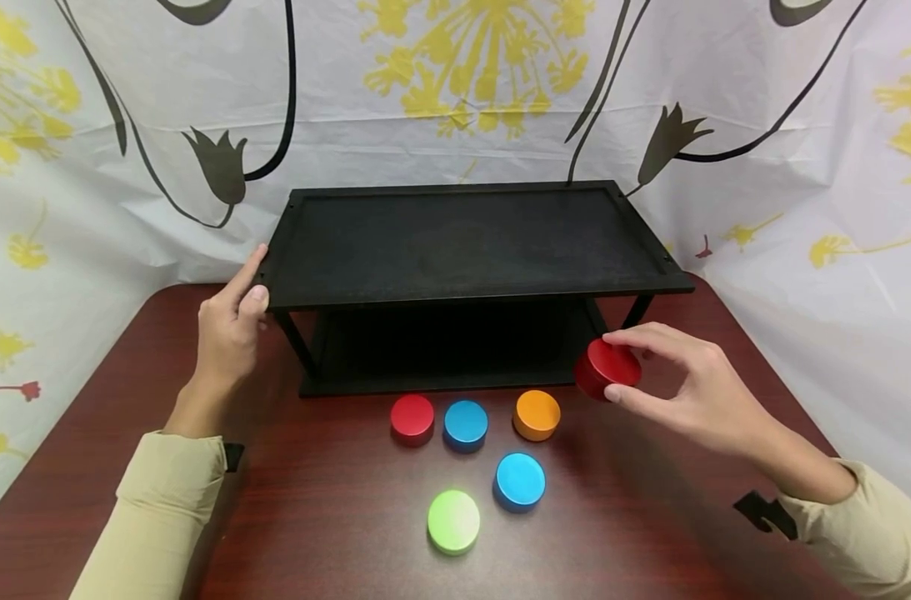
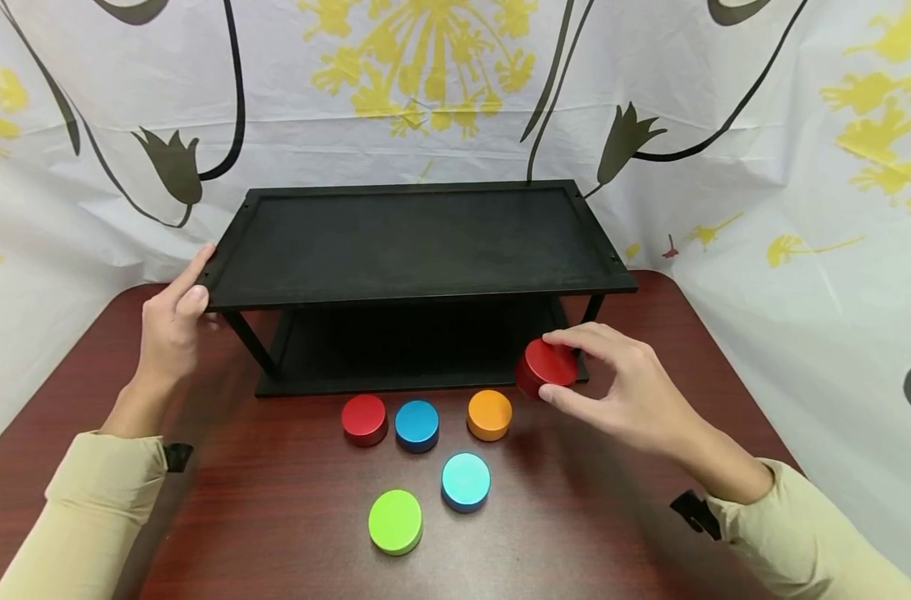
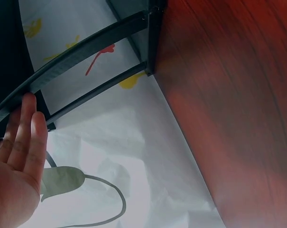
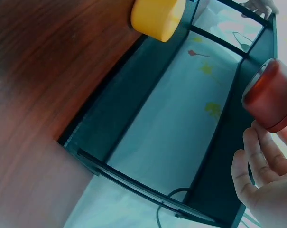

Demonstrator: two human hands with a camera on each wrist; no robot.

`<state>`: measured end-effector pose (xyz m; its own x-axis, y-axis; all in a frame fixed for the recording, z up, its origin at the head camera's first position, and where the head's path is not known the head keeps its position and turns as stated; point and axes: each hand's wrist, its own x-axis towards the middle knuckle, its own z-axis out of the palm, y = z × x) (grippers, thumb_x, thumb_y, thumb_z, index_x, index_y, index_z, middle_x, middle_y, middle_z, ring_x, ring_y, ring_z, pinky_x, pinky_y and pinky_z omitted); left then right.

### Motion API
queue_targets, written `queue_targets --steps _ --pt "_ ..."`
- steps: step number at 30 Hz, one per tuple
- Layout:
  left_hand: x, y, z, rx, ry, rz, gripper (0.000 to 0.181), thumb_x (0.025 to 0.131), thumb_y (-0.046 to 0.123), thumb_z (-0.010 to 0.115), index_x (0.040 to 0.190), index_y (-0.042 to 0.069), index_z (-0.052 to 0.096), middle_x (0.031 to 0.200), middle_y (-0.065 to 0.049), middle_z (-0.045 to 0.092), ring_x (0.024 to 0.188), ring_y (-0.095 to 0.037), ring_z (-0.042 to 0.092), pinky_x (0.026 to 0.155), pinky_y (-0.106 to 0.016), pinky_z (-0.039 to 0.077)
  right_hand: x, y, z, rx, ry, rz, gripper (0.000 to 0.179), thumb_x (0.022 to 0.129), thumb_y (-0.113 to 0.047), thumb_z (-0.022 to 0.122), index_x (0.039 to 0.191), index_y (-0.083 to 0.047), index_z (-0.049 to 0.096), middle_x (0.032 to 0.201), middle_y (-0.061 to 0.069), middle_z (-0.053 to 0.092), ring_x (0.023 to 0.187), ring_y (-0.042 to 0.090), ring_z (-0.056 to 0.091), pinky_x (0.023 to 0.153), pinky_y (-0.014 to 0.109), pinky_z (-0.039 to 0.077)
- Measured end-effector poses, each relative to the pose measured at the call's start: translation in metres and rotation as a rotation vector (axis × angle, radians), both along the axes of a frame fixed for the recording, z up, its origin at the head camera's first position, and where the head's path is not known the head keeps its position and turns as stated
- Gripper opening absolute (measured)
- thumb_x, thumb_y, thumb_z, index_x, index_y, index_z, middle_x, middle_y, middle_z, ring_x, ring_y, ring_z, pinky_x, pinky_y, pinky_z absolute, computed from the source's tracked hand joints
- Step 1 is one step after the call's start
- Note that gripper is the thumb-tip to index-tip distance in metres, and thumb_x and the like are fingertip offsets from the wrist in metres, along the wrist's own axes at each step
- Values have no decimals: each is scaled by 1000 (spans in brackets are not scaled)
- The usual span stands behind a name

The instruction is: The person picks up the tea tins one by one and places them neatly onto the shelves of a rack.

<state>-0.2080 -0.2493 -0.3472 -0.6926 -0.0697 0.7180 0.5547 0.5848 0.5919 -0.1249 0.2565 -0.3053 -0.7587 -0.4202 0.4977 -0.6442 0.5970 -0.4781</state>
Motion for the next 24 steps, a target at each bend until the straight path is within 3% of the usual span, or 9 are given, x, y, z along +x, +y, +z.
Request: queue_targets --steps 10,16,24 --pt "-1 1 -1 1 13 11 49 94 30 44 141 23 59 57 5 48 52 5 48 59 -14 38 -3 -1 23 -8 37 0 59 68 2 86 122 -16 70 106 -7 66 94 8 57 81 16 45" --pt "-3 2 -4 -9 30 9 50 95 32 43 141 21 59 55 -3 47 51 0 48 58 -16 37 -7 -2 32 -27 66 16 61 65 5 87 121 -14 71 107 -3 67 93 9 59 80 16 44" --pt "-5 1 -6 -4 51 12 51 96 35 42 141 16 59 55 1 44 53 6 46 58 -15 37 -15 -3 43 -34 103 12 60 63 6 86 119 -11 72 105 -1 67 92 9 58 81 17 44"
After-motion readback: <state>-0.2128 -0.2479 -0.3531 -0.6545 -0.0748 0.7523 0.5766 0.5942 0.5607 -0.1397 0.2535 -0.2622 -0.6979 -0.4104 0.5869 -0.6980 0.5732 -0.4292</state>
